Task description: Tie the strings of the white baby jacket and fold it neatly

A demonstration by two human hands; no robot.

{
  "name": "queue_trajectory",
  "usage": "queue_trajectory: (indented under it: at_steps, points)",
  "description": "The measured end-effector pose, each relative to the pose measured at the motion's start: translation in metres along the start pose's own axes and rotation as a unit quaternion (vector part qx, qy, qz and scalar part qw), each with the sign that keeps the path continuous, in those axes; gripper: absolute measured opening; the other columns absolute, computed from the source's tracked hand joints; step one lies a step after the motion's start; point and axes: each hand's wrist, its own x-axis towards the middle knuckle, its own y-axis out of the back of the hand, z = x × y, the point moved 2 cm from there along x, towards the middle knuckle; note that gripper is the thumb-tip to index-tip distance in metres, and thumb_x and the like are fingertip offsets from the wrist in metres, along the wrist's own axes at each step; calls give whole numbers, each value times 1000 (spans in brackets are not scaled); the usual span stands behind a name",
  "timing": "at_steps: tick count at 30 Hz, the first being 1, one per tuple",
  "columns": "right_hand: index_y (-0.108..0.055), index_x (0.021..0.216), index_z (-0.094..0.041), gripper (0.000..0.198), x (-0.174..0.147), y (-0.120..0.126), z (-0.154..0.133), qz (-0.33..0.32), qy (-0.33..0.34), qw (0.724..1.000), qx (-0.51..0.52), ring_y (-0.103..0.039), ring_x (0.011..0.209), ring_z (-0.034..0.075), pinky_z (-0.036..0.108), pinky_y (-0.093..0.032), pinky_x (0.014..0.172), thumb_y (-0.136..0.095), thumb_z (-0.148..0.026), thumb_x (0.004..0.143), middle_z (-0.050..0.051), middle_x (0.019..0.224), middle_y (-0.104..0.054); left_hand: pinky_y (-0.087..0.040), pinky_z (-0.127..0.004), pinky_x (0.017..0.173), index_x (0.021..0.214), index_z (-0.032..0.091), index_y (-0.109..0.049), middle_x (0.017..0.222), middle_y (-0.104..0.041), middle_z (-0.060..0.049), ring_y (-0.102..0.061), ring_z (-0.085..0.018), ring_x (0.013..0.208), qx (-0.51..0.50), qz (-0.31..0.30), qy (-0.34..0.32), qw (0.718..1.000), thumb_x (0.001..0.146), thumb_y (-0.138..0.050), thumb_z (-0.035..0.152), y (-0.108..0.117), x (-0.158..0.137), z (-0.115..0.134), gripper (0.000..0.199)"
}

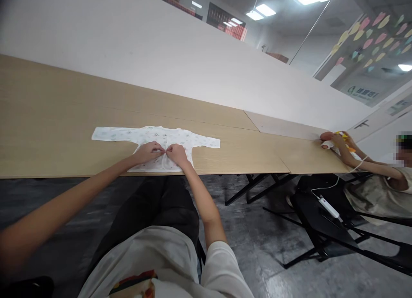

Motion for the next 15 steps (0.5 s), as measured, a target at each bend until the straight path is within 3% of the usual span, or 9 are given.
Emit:
queue_trajectory:
  at_steps: [7, 12, 15]
  points:
    - [-74, 75, -15, 8, 2, 5, 0, -6, -20, 1000, 2, -67, 76, 16, 21, -46, 69, -69, -11, 79, 5, 80, -75, -48, -35, 88, 82, 25, -80, 97, -76, -7, -65, -28, 96, -12, 4, 26, 1000, 75, -55, 49, -6, 6, 0, 35]
    - [-72, 69, -14, 14, 3, 7, 1, -48, -30, 998, 14, -62, 65, 13, 21, -44, 64, -66, -12, 81, 2, 65, -70, -48, -36, 90, 79, 25, -79, 97, -76, -6, -64, -27, 97, -24, 10, 26, 999, 74, -55, 46, -2, 3, 2, 32]
    - [-71, 64, -14, 19, 3, 7, -2, -37, -28, 999, 9, -61, 63, 13, 21, -44, 66, -61, -8, 80, 1, 59, -66, -48, -36, 90, 79, 25, -79, 96, -75, -6, -64, -27, 95, -20, 21, 30, 999, 74, -56, 45, -2, 2, 5, 31]
